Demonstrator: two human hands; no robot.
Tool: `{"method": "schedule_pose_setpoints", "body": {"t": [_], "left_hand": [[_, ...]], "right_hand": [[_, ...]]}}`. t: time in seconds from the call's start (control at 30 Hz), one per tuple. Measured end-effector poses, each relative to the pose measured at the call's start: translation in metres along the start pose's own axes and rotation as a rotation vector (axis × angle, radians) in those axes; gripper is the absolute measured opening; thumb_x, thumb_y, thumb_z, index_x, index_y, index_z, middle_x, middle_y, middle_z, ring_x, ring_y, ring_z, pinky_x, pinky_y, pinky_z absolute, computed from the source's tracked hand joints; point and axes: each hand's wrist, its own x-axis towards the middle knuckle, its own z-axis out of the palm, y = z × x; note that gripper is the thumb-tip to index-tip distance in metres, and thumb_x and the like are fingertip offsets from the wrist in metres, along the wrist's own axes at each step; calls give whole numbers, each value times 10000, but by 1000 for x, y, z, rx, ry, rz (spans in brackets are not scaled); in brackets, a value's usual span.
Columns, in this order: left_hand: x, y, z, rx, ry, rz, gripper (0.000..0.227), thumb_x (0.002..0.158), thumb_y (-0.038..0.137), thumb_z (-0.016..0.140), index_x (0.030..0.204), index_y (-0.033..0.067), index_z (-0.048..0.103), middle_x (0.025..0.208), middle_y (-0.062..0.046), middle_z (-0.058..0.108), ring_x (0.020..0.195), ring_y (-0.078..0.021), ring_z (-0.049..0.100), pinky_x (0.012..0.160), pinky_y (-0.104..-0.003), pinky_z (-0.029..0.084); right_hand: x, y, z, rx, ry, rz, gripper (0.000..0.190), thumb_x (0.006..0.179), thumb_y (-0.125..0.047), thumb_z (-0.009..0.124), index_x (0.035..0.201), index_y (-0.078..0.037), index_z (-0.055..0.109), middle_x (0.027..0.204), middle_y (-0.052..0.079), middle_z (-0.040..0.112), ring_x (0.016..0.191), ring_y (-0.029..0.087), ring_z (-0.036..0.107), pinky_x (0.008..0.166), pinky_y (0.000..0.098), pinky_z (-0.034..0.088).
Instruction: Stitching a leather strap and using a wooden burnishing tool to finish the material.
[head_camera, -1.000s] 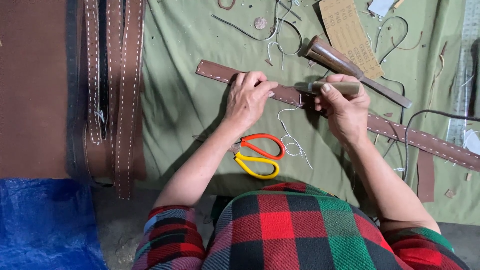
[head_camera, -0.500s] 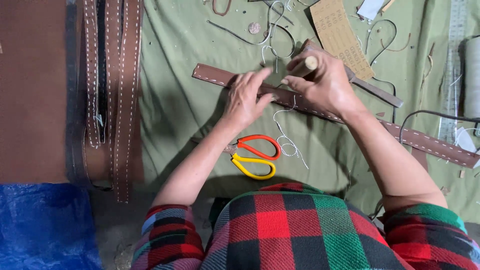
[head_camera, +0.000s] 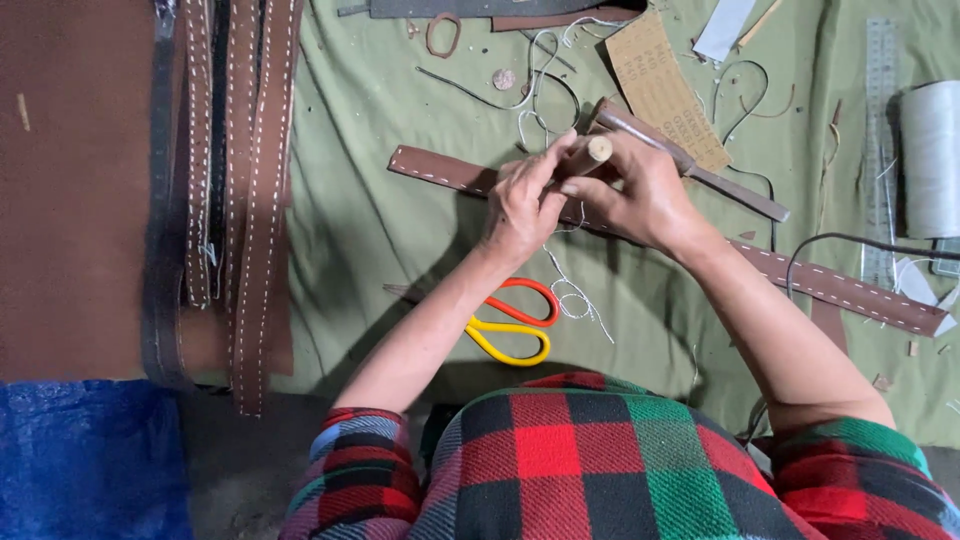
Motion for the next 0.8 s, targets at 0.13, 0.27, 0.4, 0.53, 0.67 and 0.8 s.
{"method": "schedule_pose_setpoints", "body": {"t": [0.13,0.27,0.4,0.53,0.67,0.8], "left_hand": [[9,5,-11,-89,86,5,218,971,231,720,992,28,644,1175,-105,735,830,-319,696,833,-443,541],[5,8,-8,-108,56,2,327,985,248,710,1270,108,633,1053,-56,739,890,-274,692,906,-401,524],[-1,-11,10,-205,145,15,374,920,255,796,1259,134,694,1003,-40,744,903,-257,744,903,-369,520],[1,-10,6,-197,169,26,389,909,287,802,1253,136,699,1030,-38,747,919,-262,743,904,-366,525],[-3,-13,9,-106,102,12,272,919,198,778,1149,83,689,1193,-51,735,993,-284,744,905,-431,553],[0,-19,13,-167,162,97,426,919,216,821,1282,125,617,991,-52,775,827,-228,761,806,-438,644]], "right_hand": [[-25,35,-12,-73,79,63,342,989,-251,777,1268,-73,689,1185,136,695,893,249,681,719,355,576],[-45,96,-23,-487,156,65,423,963,-131,749,1336,22,622,1160,255,591,1016,445,510,902,516,425],[-61,137,-19,-674,154,51,488,884,-244,839,1301,-80,646,1025,103,538,978,340,595,855,436,537],[-36,75,-51,-467,106,79,476,998,-232,747,1413,-55,596,1078,190,586,998,467,631,860,553,535],[-24,-47,-102,-427,302,-301,365,1122,-36,646,1429,134,545,1256,307,583,1138,477,537,977,547,439],[-33,-32,-89,-566,566,-601,299,1037,135,502,1290,240,621,1144,357,630,964,502,625,790,537,508]]}}
